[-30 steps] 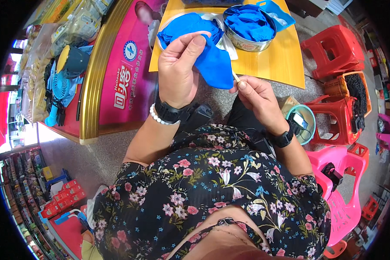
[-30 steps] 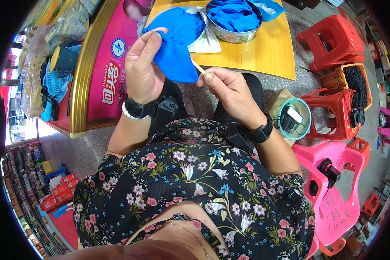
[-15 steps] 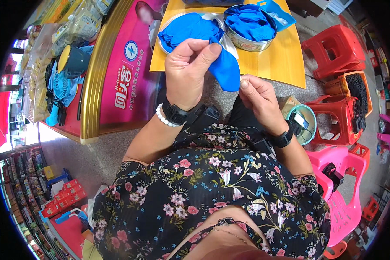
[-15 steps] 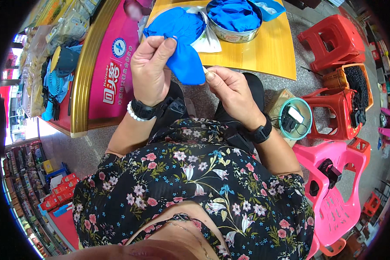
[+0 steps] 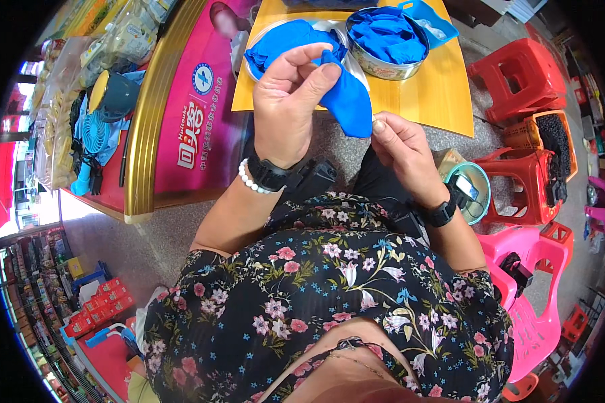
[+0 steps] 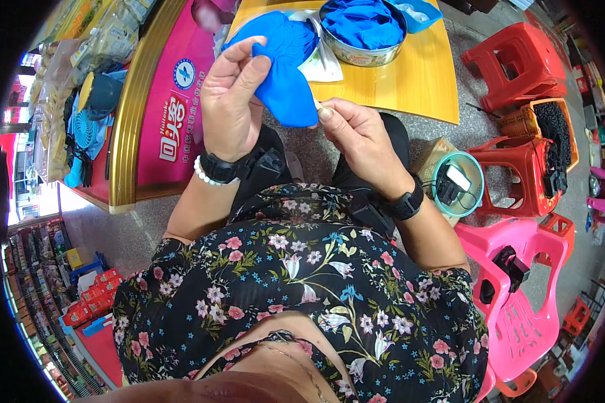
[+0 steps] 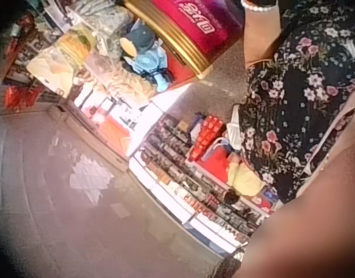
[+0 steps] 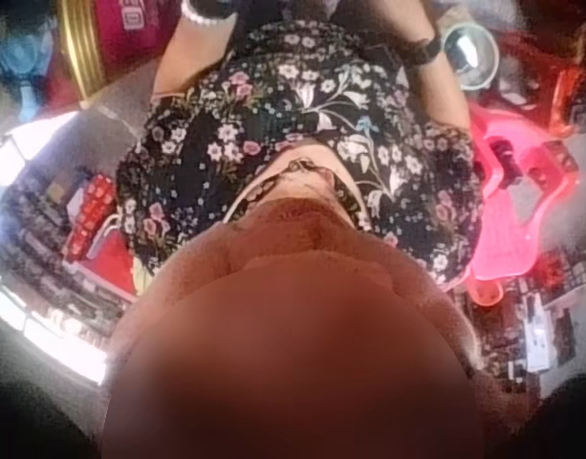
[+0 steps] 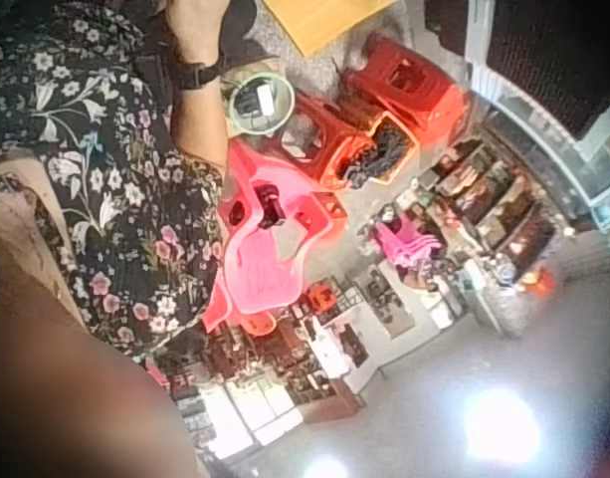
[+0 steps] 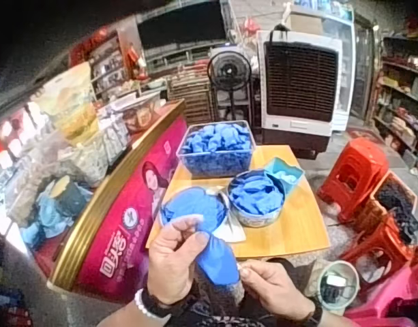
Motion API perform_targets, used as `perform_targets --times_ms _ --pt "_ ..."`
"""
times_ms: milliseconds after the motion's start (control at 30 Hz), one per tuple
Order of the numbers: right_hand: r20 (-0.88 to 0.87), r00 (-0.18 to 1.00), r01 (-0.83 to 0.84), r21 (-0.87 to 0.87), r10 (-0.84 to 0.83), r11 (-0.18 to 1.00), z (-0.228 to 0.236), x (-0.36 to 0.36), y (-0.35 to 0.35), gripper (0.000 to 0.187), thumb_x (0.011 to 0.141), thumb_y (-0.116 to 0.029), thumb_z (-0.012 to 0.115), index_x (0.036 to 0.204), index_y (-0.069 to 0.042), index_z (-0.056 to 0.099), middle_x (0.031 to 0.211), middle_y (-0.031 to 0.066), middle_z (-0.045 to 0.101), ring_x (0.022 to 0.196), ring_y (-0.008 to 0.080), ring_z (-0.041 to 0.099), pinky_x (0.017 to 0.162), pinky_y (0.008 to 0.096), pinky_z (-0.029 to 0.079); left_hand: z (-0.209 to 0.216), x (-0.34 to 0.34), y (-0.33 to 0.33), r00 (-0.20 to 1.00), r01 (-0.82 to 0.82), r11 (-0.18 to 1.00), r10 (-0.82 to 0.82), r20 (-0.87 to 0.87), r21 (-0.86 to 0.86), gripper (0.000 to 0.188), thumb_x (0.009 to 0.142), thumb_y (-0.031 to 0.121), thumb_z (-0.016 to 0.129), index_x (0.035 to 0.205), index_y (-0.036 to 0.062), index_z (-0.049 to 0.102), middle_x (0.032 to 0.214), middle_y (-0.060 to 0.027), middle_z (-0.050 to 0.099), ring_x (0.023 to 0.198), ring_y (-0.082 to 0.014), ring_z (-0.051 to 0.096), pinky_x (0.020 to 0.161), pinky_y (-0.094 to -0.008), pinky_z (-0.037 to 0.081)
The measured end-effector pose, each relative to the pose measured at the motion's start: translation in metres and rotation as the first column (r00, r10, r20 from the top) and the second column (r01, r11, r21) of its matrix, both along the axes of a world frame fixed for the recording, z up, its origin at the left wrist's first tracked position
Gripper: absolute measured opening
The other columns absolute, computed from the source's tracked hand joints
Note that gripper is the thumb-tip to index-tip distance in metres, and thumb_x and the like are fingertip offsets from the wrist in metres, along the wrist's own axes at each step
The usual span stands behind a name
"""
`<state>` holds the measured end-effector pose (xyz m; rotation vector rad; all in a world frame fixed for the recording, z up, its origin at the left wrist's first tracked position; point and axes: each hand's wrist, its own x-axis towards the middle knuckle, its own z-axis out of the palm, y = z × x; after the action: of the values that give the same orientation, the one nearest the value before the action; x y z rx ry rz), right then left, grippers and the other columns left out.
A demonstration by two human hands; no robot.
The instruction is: Assembling blue fabric pieces into components using a wooden stick to shape the material.
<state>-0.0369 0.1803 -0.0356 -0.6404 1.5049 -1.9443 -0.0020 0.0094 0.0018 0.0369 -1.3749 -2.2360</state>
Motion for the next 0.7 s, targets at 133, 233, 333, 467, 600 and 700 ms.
perform_targets --times_ms 133,233,333,467,600,700 --pt "0.06 0.998 -0.023 0.0 0.022 1.0 0.001 0.0 0.002 0.029 0.096 -0.028 0.049 0.09 -0.003 0.063 0.063 -0.0076 0.046 0.054 0.0006 0.034 0.047 0.0169 0.025 -0.007 0.001 -0.006 1.0 -0.028 1.0 0.028 0.005 -0.006 0.016 0.084 0.005 0.065 0.099 0.0018 0.065 0.085 -0.003 0.065 0.073 -0.0074 0.059 0.067 -0.0197 0.049" --pt "0.081 0.996 -0.034 0.003 0.033 0.999 0.001 0.001 0.003 0.029 0.096 -0.027 0.049 0.09 -0.002 0.063 0.064 -0.0072 0.046 0.055 0.0008 0.034 0.048 0.017 0.026 -0.008 0.002 -0.007 1.0 0.026 0.999 -0.027 0.015 0.042 0.016 0.085 0.007 0.064 0.1 0.0016 0.065 0.09 -0.0048 0.066 0.076 -0.0084 0.06 0.068 -0.0209 0.049" --pt "0.038 0.998 -0.044 0.012 0.044 0.999 -0.001 -0.001 0.004 0.028 0.096 -0.026 0.049 0.09 -0.002 0.063 0.065 -0.0064 0.047 0.056 0.0014 0.035 0.05 0.0171 0.027 -0.006 0.003 -0.006 0.998 0.058 0.993 -0.058 -0.003 0.098 0.016 0.086 0.008 0.063 0.1 0.0011 0.065 0.092 -0.0052 0.066 0.079 -0.0086 0.06 0.071 -0.0216 0.049" --pt "-0.093 0.995 -0.031 0.08 0.038 0.996 -0.001 -0.003 0.004 0.027 0.095 -0.024 0.049 0.09 0.0 0.062 0.068 -0.0058 0.049 0.059 0.0023 0.038 0.053 0.0174 0.031 -0.004 0.003 -0.006 0.999 0.041 0.994 -0.042 0.009 0.104 0.016 0.086 0.009 0.064 0.099 0.0012 0.065 0.09 -0.0045 0.066 0.078 -0.0076 0.059 0.071 -0.0206 0.048" --pt "-0.095 0.995 -0.002 0.059 0.008 0.998 -0.004 0.002 0.002 0.027 0.095 -0.023 0.049 0.091 0.0 0.062 0.069 -0.0057 0.05 0.06 0.0024 0.039 0.053 0.0172 0.032 -0.01 0.004 -0.006 1.0 0.014 0.999 -0.013 0.019 -0.047 0.013 0.086 0.009 0.064 0.096 0.0017 0.065 0.086 -0.0025 0.066 0.075 -0.0054 0.057 0.068 -0.0185 0.045" --pt "0.009 1.0 0.03 -0.058 -0.029 0.998 0.0 0.007 -0.002 0.027 0.096 -0.023 0.049 0.092 0.0 0.062 0.068 -0.0058 0.049 0.057 0.0017 0.038 0.051 0.0169 0.03 -0.006 0.005 0.002 0.998 -0.007 0.998 0.004 -0.063 -0.057 0.011 0.086 0.01 0.064 0.093 0.0018 0.065 0.083 -0.0013 0.065 0.074 -0.0042 0.056 0.067 -0.0174 0.044"
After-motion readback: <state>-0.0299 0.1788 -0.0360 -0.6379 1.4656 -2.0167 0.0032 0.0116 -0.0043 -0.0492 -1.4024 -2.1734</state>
